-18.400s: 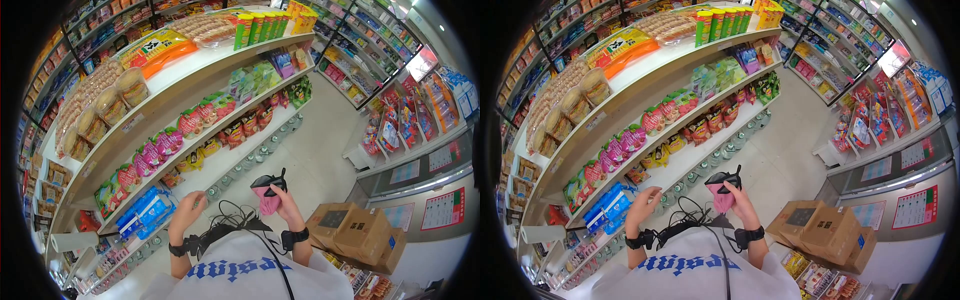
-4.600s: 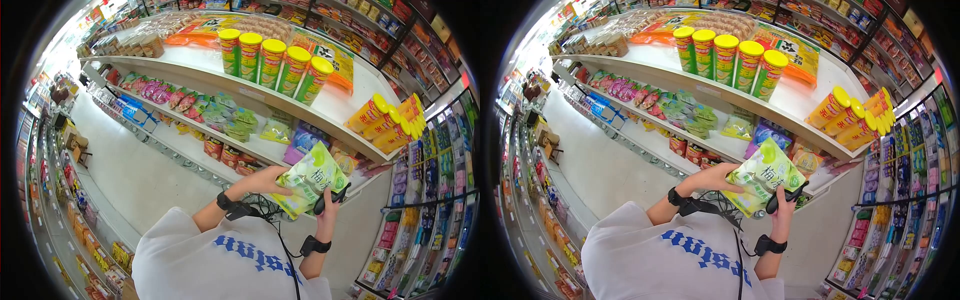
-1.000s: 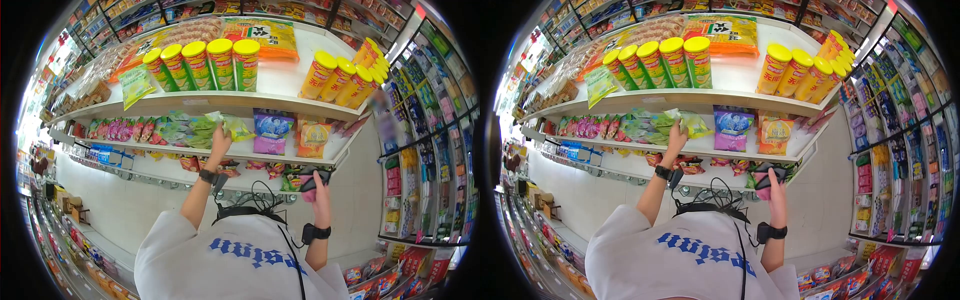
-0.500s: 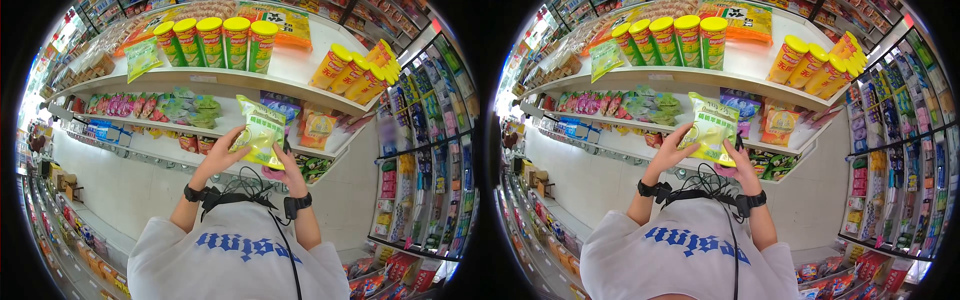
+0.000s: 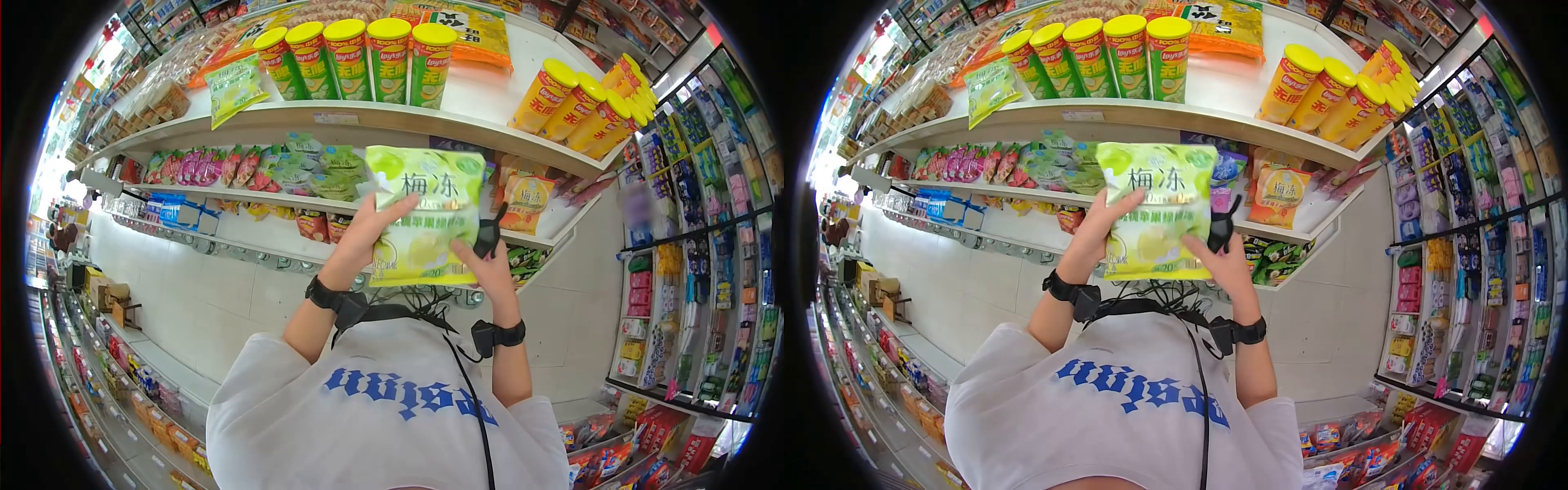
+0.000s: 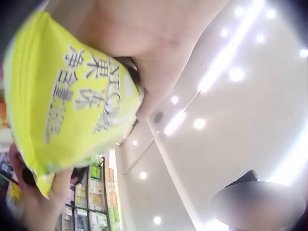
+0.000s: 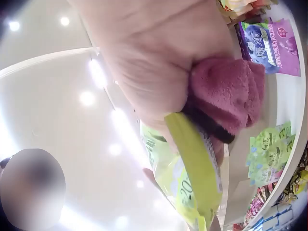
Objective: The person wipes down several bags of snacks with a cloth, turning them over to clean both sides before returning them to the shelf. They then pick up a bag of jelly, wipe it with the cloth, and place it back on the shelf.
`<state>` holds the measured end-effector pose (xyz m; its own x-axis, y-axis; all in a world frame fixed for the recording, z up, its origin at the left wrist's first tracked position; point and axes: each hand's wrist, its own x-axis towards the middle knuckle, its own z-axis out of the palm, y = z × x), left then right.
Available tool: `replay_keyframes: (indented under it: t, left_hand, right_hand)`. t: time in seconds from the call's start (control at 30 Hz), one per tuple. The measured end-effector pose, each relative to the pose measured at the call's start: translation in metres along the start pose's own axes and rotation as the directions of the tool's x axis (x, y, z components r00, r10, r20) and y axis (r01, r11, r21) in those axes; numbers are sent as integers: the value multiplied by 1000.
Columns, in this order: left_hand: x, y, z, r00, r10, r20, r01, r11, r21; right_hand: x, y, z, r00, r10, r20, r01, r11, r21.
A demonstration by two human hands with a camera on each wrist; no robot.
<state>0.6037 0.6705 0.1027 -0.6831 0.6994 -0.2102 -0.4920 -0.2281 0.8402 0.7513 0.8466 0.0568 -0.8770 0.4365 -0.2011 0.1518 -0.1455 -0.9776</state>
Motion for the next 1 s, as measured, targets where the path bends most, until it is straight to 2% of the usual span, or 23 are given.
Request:
replay_keyframes:
  t: [0.03,0.07,0.2,0.3,0.4,0.5,0.6,0.67,0.73,0.77,0.83,0.87,0.97,1.0]
  left_hand:
    - [4,2,3,997,16,-81,-20,999,-39]
    - [8,1,4,987,39,-159,-46,998,-46]
    - [18,-5,-3,984,87,-158,-97,994,-54]
    - [18,-6,0,988,66,-137,-81,990,-113]
    - [16,-4,-1,994,19,-108,-39,981,-191]
    - [17,-5,-2,993,-8,-114,-20,970,-243]
    - [16,-2,0,991,5,-131,-47,947,-317]
    - [14,1,2,992,29,-123,-76,914,-399]
    - [13,3,3,976,87,-197,-145,942,-304]
    - [13,3,2,966,118,-231,-177,951,-254]
    - [14,1,-4,961,205,-188,-233,963,-137]
    - [14,-1,-5,957,243,-162,-258,963,-80]
    - [10,-7,6,955,257,-149,-255,966,36]
    - [11,-11,8,964,245,-108,-235,967,100]
  right_hand:
    - [-3,-8,1,992,75,-106,-68,996,61]
    - [9,28,-13,990,0,-144,-3,1000,-23]
    - [2,19,-10,990,143,1,-142,984,106]
    - [-5,16,0,991,44,-127,-10,966,258]
    - [-16,3,-2,984,2,-177,18,993,114]
    - [-15,9,-2,973,-45,-226,78,987,141]
    - [-9,9,4,954,-91,-286,168,951,258]
    - [-6,10,2,959,-46,-280,154,913,377]
    - [-4,0,3,959,-45,-278,164,892,421]
    - [2,2,1,929,-35,-370,198,889,413]
    - [15,13,-9,837,-13,-548,266,883,386]
    - [20,15,-13,787,-101,-609,341,893,293]
    - [10,-23,8,685,-222,-694,350,935,47]
    - [9,-26,16,714,-320,-623,380,924,-39]
